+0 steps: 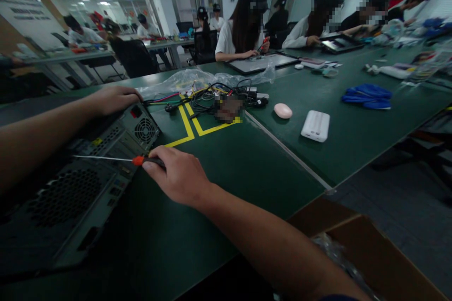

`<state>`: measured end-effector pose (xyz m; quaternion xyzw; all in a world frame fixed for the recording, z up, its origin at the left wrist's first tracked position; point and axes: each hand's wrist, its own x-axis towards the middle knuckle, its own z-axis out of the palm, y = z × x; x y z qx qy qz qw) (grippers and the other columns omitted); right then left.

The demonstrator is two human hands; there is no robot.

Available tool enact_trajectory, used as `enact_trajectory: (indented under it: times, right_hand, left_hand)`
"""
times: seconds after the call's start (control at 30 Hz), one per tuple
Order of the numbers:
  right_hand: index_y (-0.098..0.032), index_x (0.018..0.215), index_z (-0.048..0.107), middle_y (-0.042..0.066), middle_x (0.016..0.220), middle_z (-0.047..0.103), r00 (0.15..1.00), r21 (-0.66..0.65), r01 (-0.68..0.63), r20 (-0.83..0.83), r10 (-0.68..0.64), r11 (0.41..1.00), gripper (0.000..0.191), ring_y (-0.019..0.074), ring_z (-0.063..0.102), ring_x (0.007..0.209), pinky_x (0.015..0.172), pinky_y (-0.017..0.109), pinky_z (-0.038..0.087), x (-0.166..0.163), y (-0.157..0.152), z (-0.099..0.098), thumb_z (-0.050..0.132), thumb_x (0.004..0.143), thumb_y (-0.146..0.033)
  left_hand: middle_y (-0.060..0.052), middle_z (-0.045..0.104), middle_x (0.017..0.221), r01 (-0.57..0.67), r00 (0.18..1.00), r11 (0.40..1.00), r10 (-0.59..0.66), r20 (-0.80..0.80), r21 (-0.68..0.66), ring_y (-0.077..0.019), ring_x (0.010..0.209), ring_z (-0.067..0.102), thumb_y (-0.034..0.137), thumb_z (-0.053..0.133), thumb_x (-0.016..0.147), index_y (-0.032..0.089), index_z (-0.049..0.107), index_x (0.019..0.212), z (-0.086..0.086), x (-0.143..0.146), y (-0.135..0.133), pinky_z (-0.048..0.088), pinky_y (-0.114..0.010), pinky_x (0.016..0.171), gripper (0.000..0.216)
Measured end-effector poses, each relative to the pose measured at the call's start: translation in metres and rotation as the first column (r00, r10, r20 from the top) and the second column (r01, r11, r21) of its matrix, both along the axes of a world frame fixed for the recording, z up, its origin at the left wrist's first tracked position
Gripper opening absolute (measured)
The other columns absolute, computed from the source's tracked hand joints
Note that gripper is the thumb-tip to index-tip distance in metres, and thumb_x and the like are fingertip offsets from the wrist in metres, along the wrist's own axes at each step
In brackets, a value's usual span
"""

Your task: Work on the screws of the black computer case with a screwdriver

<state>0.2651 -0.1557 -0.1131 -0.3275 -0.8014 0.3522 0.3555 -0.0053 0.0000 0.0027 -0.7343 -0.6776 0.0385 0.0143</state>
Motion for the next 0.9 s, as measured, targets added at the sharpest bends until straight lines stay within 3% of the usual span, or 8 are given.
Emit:
enact_trajectory:
  times: [0.2,0.4,0.57,0.73,0.9]
  right_hand:
    - [-0.029,0.127,0.062,0.001,0.105,0.077,1.000,-0.024,-0.008,-0.005,0.008,1.000,0.025,0.0231,0.070,0.088,0.085,0.037,0.049,0.002,-0.003,-0.003,0.074,0.106,-0.036]
    - [-0.029,0.123,0.059,0.004,0.111,0.078,0.999,-0.026,-0.040,-0.014,0.039,0.999,0.019,0.0232,0.070,0.090,0.087,0.039,0.050,0.005,-0.002,-0.002,0.068,0.108,-0.038]
    - [-0.028,0.122,0.061,0.004,0.113,0.079,0.999,-0.044,-0.044,0.001,0.044,0.998,0.016,0.0224,0.069,0.090,0.086,0.038,0.050,0.006,-0.004,0.001,0.068,0.110,-0.037]
    - [-0.027,0.122,0.066,0.006,0.115,0.081,0.999,-0.043,-0.052,-0.017,0.052,0.998,0.018,0.0225,0.071,0.091,0.088,0.038,0.052,0.007,-0.005,0.000,0.071,0.110,-0.039]
    - [-0.025,0.122,0.074,0.009,0.123,0.084,0.995,0.032,-0.022,-0.092,0.025,0.999,0.020,0.0249,0.074,0.104,0.098,0.041,0.056,0.007,-0.003,-0.004,0.073,0.112,-0.042]
  left_hand:
    - [-0.020,0.078,0.158,-0.029,1.000,0.999,0.029,-0.003,0.018,-0.0403,0.146,0.072,0.054,0.028,0.110,0.009,0.078,0.157,-0.004,-0.007,0.006,0.054,-0.050,0.128,0.081]
    - [-0.021,0.079,0.154,-0.035,0.999,0.999,0.034,0.022,0.027,-0.0424,0.147,0.072,0.056,0.030,0.110,0.011,0.077,0.159,-0.008,-0.011,0.010,0.054,-0.054,0.128,0.081]
    - [-0.028,0.076,0.159,-0.009,1.000,1.000,0.009,-0.004,0.005,-0.0448,0.147,0.072,0.051,0.026,0.109,0.004,0.075,0.157,-0.005,-0.006,0.005,0.053,-0.055,0.128,0.083]
    - [-0.026,0.077,0.157,-0.008,1.000,1.000,0.008,-0.002,-0.002,-0.0411,0.148,0.071,0.053,0.026,0.110,0.005,0.074,0.159,-0.004,-0.004,0.004,0.052,-0.050,0.129,0.084]
    - [-0.025,0.076,0.159,-0.033,0.999,0.999,0.033,-0.001,-0.004,-0.0433,0.149,0.071,0.051,0.027,0.109,0.006,0.074,0.161,-0.002,-0.001,0.002,0.053,-0.051,0.129,0.083]
